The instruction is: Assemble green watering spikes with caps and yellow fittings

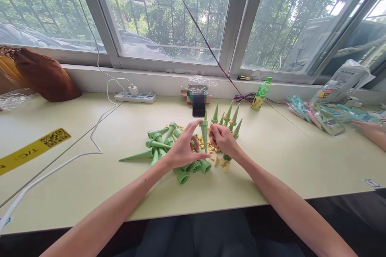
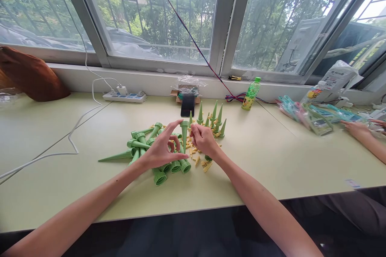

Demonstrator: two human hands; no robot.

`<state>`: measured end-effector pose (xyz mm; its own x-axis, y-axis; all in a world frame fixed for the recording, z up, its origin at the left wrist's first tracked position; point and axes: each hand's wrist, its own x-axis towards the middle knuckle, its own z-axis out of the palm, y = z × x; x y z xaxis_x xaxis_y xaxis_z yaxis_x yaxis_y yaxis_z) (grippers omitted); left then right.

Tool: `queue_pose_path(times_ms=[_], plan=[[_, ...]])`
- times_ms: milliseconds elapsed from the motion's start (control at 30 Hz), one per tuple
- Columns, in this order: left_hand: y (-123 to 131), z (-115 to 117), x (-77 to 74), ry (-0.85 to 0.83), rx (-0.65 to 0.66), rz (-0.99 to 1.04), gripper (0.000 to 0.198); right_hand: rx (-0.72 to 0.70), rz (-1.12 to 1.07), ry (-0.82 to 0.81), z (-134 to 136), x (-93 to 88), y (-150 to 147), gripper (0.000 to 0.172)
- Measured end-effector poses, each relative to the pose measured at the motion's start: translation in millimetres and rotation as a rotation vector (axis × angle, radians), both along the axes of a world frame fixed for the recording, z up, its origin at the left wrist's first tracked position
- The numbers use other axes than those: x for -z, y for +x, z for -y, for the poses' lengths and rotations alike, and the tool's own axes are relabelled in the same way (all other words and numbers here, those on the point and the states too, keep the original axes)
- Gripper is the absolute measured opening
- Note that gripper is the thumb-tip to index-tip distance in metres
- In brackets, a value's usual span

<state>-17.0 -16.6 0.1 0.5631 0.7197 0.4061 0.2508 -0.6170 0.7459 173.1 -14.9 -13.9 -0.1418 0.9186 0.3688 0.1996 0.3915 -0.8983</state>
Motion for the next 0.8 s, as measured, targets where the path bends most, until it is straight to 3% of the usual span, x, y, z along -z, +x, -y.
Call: queue_pose_path(times_ms=[233, 400, 633, 800], plan=[[0.3, -0.4, 1.1, 0.079, -0.013, -0.043, 0.099, -0.193, -0.318, -0.219, -0.9, -5.3, -1.1, 0.044], [0.7, -0.4, 0.2, 0.048, -0.042, -0.019, 0.099, -0.117, -0.284, -0.121, -0.2, -5.2, -5.6, 0.046], [-0.2, -1.2, -1.6, -0.113, -0.077, 0.111, 0.095, -0.039, -0.118, 0.026, 1.5, -2.8, -7.7, 0.033], [-0.1, -0.1, -3.0, -0.132, -0.075, 0.128, 0.095, -0.042, -0.121, 0.021, 1.3, -2.5, -6.6, 0.033]])
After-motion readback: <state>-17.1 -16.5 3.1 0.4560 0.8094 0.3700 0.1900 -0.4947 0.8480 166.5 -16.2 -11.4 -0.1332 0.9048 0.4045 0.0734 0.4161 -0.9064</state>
